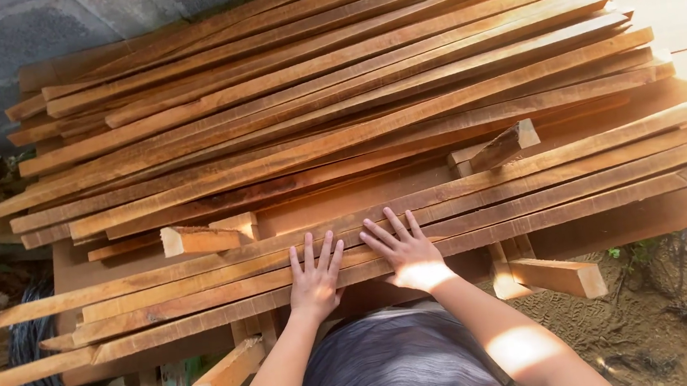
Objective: Sorting and bundling thin wooden planks using plastic strips in a workshop setting.
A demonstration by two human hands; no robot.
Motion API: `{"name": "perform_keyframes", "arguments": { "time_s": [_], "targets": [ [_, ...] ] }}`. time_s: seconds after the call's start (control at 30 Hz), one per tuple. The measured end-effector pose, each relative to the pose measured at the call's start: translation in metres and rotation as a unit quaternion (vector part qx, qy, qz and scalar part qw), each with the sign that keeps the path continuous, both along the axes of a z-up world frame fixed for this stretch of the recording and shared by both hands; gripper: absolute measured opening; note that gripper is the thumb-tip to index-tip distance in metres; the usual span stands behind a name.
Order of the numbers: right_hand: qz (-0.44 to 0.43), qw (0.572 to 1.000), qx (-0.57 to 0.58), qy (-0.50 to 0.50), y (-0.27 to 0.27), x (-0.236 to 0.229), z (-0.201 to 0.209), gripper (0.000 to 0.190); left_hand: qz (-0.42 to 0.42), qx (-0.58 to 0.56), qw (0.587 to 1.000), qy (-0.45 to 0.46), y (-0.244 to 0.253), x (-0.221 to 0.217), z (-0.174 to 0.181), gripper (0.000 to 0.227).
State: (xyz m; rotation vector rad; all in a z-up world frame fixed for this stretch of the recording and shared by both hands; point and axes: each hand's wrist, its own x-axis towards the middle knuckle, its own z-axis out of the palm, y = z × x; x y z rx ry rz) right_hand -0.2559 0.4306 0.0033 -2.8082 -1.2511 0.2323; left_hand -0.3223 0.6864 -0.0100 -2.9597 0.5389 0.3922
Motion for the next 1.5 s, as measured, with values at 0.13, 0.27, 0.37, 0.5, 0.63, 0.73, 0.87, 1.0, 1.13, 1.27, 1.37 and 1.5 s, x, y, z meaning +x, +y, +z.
{"name": "perform_keyframes", "arguments": {
  "time_s": [0.13, 0.27, 0.37, 0.5, 0.63, 0.73, 0.87, 1.0, 1.13, 1.27, 1.37, 1.5],
  "targets": [
    [-0.101, 0.987, -0.036, 0.120, 0.023, 0.008, 0.048, 0.115, 0.060, -0.037, 0.997, -0.019, -0.010, -0.008, 0.019, 0.118],
    [-0.141, 0.986, 0.066, 0.059, 0.032, 0.024, 0.044, 0.108, 0.179, -0.357, 0.911, -0.099, -0.032, -0.034, 0.064, 0.047],
    [-0.125, 0.985, 0.104, 0.066, 0.048, 0.058, 0.042, 0.108, 0.406, -0.574, 0.711, -0.007, -0.042, -0.068, 0.047, 0.017],
    [-0.067, 0.949, -0.112, 0.287, 0.079, 0.117, 0.061, 0.086, 0.676, -0.672, 0.254, 0.166, -0.052, -0.055, 0.023, 0.082],
    [-0.024, 0.859, -0.170, 0.483, 0.110, 0.155, 0.051, 0.077, 0.711, -0.701, 0.035, 0.043, -0.069, 0.007, 0.048, 0.071],
    [-0.034, 0.777, -0.144, 0.612, 0.128, 0.166, 0.036, 0.075, 0.743, -0.668, -0.031, -0.012, -0.077, 0.020, 0.047, 0.075],
    [-0.050, 0.727, -0.135, 0.671, 0.136, 0.167, 0.022, 0.079, 0.736, -0.671, -0.058, -0.074, -0.081, 0.015, 0.032, 0.059],
    [-0.036, 0.745, -0.126, 0.654, 0.137, 0.166, 0.016, 0.058, 0.754, -0.646, -0.044, -0.109, -0.082, 0.024, 0.047, 0.054],
    [-0.076, 0.691, -0.105, 0.711, 0.144, 0.166, 0.031, 0.041, 0.757, -0.644, -0.011, -0.109, -0.077, 0.023, 0.053, 0.062],
    [-0.069, 0.722, -0.117, 0.678, 0.152, 0.159, 0.038, 0.052, 0.764, -0.639, -0.018, -0.088, -0.072, 0.018, 0.054, 0.066],
    [-0.063, 0.731, -0.123, 0.668, 0.161, 0.165, 0.026, 0.052, 0.770, -0.634, -0.011, -0.076, -0.061, 0.023, 0.045, 0.074],
    [-0.096, 0.708, -0.075, 0.696, 0.149, 0.153, -0.066, 0.047, 0.751, -0.642, 0.014, -0.153, -0.064, -0.008, -0.010, 0.080]
  ]
}}
